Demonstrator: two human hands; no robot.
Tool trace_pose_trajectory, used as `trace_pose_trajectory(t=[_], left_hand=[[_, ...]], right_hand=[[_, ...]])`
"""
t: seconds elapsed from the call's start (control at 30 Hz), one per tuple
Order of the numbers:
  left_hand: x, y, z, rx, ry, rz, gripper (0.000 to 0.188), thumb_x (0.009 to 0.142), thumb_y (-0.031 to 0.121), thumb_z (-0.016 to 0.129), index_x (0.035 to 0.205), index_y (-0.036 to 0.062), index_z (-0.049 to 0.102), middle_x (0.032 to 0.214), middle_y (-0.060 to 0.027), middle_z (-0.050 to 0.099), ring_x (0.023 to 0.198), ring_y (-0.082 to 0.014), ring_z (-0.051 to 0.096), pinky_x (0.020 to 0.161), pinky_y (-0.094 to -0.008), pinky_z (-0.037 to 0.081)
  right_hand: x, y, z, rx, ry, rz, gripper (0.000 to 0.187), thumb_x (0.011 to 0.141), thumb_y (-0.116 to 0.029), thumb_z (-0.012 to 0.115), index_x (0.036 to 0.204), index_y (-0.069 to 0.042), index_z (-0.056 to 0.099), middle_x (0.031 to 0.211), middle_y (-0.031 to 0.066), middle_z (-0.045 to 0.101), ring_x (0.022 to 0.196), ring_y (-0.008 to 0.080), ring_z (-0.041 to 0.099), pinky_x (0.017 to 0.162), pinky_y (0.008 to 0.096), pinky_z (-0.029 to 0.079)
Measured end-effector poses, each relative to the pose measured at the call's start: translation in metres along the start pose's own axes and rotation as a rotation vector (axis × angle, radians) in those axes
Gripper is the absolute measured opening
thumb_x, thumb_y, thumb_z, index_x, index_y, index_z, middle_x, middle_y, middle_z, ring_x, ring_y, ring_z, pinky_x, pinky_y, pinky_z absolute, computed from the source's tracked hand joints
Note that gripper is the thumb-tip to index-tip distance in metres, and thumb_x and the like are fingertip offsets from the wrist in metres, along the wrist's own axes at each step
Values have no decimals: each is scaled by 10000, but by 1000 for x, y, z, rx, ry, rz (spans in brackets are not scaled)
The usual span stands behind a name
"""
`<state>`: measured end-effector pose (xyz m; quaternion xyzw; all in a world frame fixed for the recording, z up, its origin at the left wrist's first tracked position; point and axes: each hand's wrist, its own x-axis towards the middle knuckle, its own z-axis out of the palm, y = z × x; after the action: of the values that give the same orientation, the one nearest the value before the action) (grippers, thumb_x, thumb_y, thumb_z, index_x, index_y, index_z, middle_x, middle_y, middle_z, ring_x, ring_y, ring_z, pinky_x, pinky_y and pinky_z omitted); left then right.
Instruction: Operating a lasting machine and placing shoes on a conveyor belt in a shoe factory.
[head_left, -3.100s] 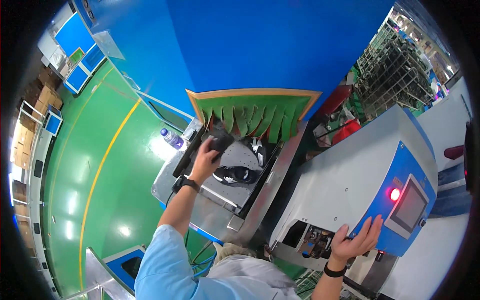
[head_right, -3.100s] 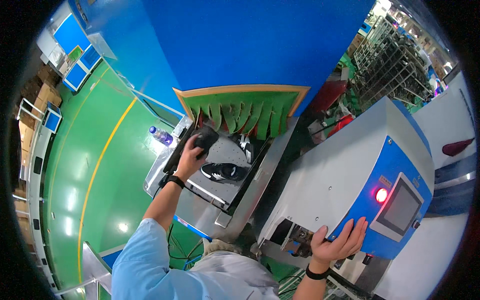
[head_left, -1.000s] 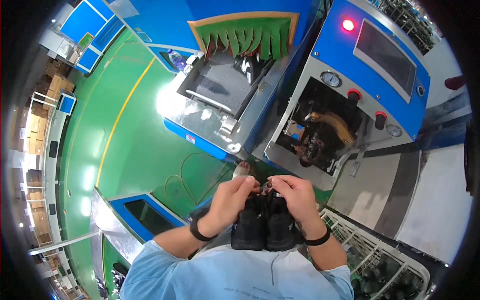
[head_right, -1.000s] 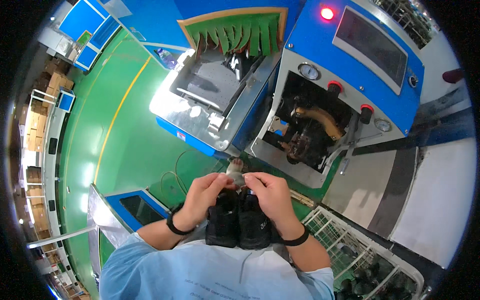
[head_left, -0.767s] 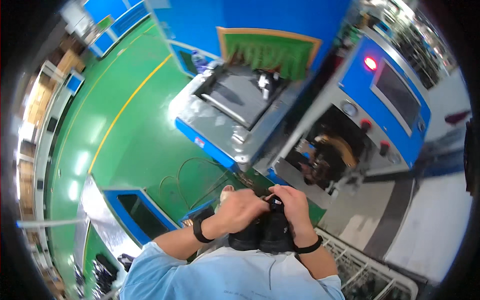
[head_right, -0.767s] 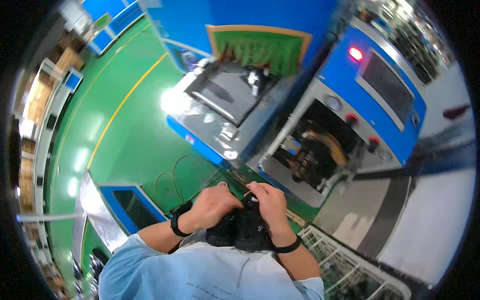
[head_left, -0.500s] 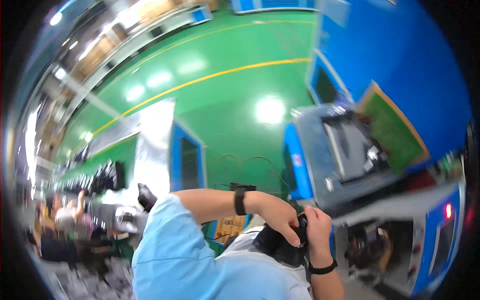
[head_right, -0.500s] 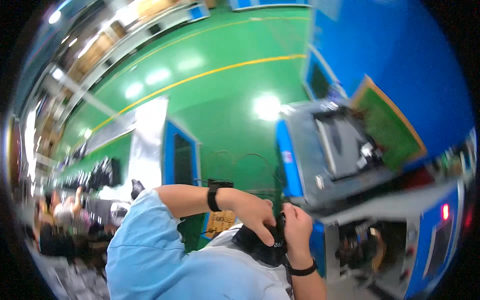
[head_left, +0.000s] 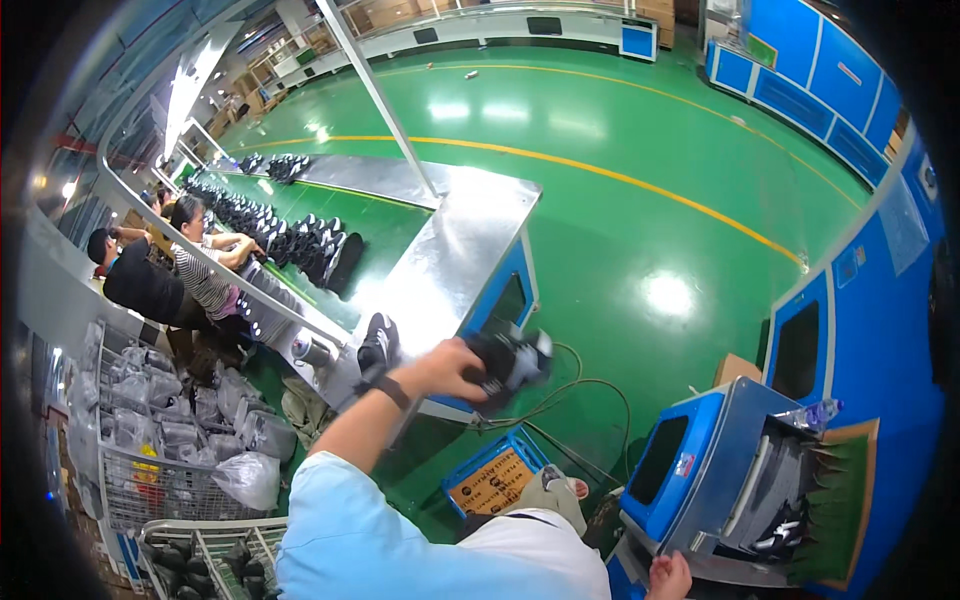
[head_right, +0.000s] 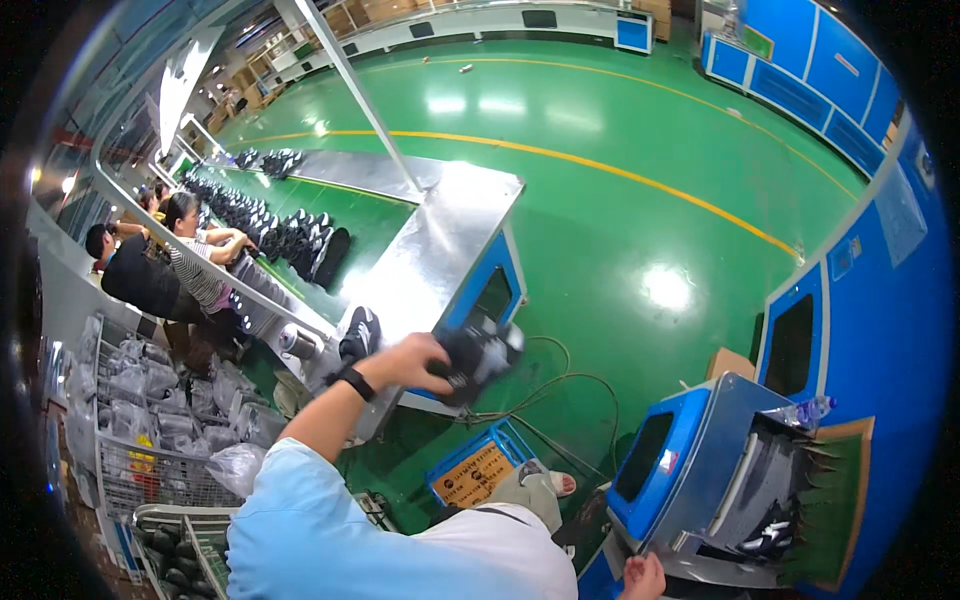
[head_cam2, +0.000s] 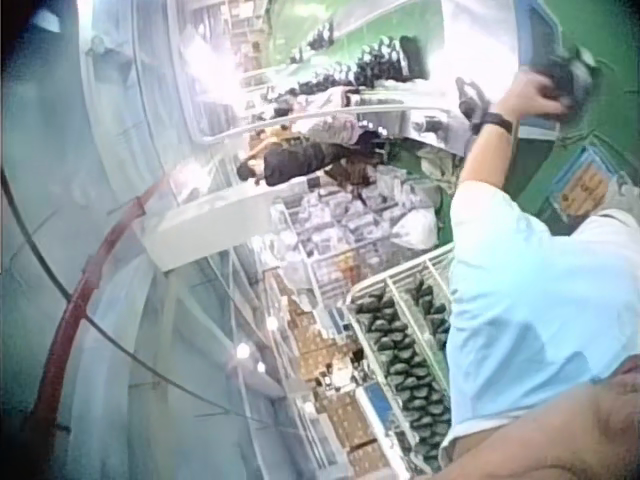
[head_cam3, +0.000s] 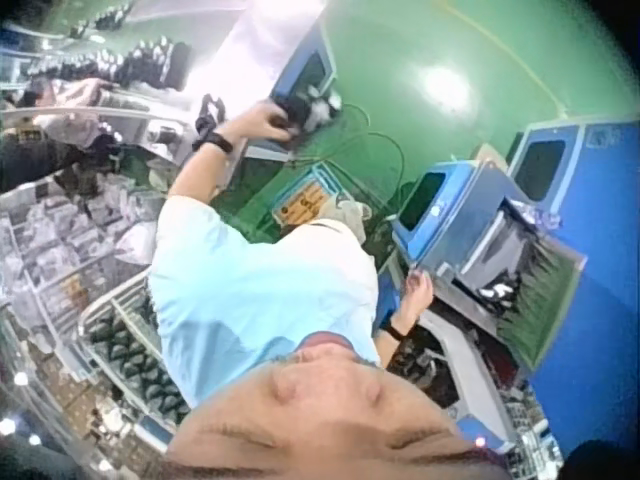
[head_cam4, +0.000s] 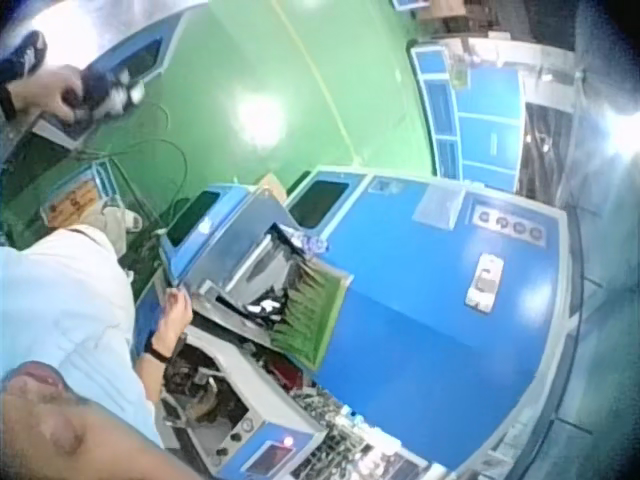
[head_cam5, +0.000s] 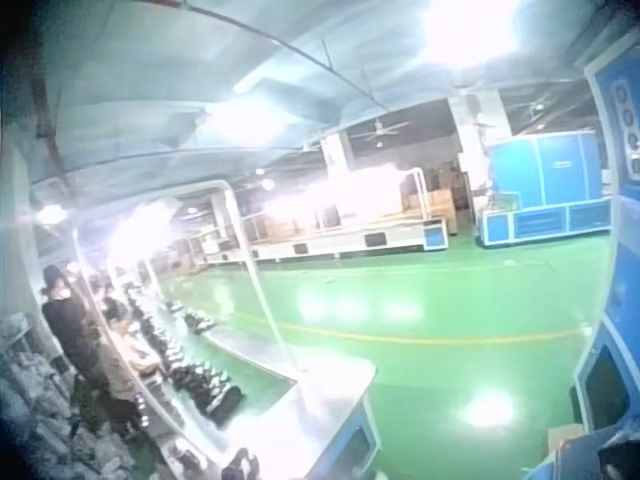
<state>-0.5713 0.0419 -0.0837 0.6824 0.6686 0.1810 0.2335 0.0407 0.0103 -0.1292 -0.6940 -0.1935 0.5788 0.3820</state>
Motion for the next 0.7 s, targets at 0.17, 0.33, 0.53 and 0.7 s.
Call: trace_pose_trajectory(t=[0.17, 0.33, 0.53, 0.7], left_hand=[[-39, -140, -114, 645, 577, -338, 261, 715, 268, 742, 880, 65, 743, 964, -150, 711, 951, -353, 648, 860, -470, 503], [18, -168, -87, 185, 872, -720, 208, 907, 181, 591, 841, -8, 650, 873, -186, 665, 795, -322, 637, 684, -435, 491], [123, -113, 95, 37, 233, -183, 270, 925, 215, 638, 1032, -29, 685, 904, -193, 704, 819, -319, 657, 776, -425, 519], [183, 178, 186, 47, -402, 503, 351, 990, 289, 580, 1149, 6, 713, 1062, -258, 713, 988, -440, 669, 859, -475, 529]], right_hand=[[25, 35, -8, 3, 44, 89, 281, 1010, -232, 604, 1126, 16, 665, 942, 130, 705, 870, 229, 682, 780, 350, 555], [24, 35, 2, -200, 27, -41, 382, 930, -170, 666, 1237, 53, 635, 903, 97, 713, 832, 189, 699, 763, 285, 553], [10, 55, 9, -636, 21, -167, 470, 932, -323, 635, 1295, -24, 635, 1061, 196, 728, 986, 355, 698, 850, 440, 548], [-74, 174, -63, -416, 376, 52, 509, 936, -353, 614, 1337, -40, 614, 1308, 208, 647, 1188, 383, 615, 976, 473, 501]])
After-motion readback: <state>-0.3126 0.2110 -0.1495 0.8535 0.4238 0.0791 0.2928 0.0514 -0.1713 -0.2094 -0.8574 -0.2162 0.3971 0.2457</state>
